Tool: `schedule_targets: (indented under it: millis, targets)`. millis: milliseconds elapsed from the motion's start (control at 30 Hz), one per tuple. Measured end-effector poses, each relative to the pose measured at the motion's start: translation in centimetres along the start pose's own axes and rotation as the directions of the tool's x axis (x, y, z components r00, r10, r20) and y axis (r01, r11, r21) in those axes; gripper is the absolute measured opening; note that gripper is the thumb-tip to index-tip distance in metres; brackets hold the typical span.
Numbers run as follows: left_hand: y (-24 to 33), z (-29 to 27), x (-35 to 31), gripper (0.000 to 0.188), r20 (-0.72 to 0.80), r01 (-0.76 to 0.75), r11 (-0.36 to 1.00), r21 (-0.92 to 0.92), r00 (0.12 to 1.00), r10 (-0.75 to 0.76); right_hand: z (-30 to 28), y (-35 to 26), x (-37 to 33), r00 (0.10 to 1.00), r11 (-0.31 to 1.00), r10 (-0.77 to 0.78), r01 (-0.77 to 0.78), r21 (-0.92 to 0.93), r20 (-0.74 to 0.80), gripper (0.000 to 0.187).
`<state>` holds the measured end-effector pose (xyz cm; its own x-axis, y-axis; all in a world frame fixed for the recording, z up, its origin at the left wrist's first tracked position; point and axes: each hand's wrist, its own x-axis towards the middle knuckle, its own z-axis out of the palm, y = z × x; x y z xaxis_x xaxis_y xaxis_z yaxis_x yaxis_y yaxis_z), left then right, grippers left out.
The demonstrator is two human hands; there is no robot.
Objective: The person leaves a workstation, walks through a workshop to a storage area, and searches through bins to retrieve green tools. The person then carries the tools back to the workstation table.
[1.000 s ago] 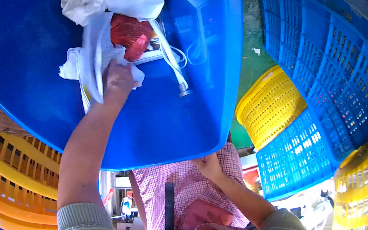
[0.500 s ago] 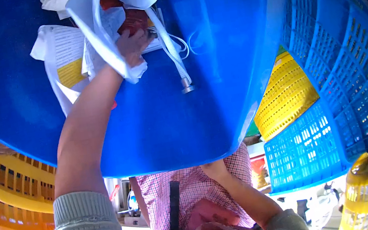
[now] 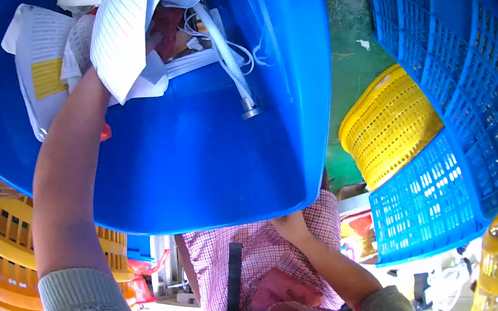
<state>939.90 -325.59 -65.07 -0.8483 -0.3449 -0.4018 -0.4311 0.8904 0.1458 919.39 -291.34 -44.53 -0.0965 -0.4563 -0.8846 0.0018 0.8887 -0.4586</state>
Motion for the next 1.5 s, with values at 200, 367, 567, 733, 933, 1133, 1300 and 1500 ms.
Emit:
schedule_targets:
  millis: [200,367,567,733,933,1133,1300,1500]
  targets:
    - [-4.2,-4.6,-1.3,0.031,-0.051,0.157,0.987,-0.039,0.986,-0.159,-0.4,1.4,-0.6,0.995,0.997,0.064,-0.067,0.035,0.072,0.04]
    - [-8.7,-8.7,-3.8,0.032,-0.053,0.306,0.952,-0.02,0.95,-0.307,-0.3,1.3,-0.9,0.967,0.925,0.205,-0.242,0.292,0.152,0.033]
    - [-10.5,-10.6,-5.2,0.033,-0.056,0.383,0.923,-0.023,0.922,-0.384,0.4,0.8,-0.7,0.984,0.932,0.111,-0.153,0.329,0.142,0.029]
    - [-9.1,-11.1,-3.6,0.034,-0.056,0.361,0.931,-0.048,0.93,-0.363,0.6,1.4,-0.8,0.986,0.943,0.071,-0.117,0.311,0.154,0.024]
    - [-2.3,-11.8,0.1,0.035,-0.041,0.233,0.961,-0.147,0.97,-0.241,1.5,1.8,-0.3,0.978,0.972,-0.005,-0.043,0.231,0.206,0.02]
    - [12.5,-13.9,0.4,0.031,0.185,0.246,0.922,-0.298,0.963,-0.197,0.1,-3.6,0.9,0.901,0.96,-0.029,-0.096,0.264,0.434,0.026]
    - [14.2,-21.4,-7.3,0.027,-0.261,0.127,0.489,-0.863,0.717,-0.647,0.0,-20.1,0.2,0.828,0.898,-0.435,0.371,0.235,0.354,0.026]
    - [10.4,-17.9,-11.2,0.042,0.171,0.193,-0.173,-0.966,-0.027,-0.985,9.3,-29.0,15.0,0.487,0.501,-0.865,0.853,-0.147,-0.121,0.03]
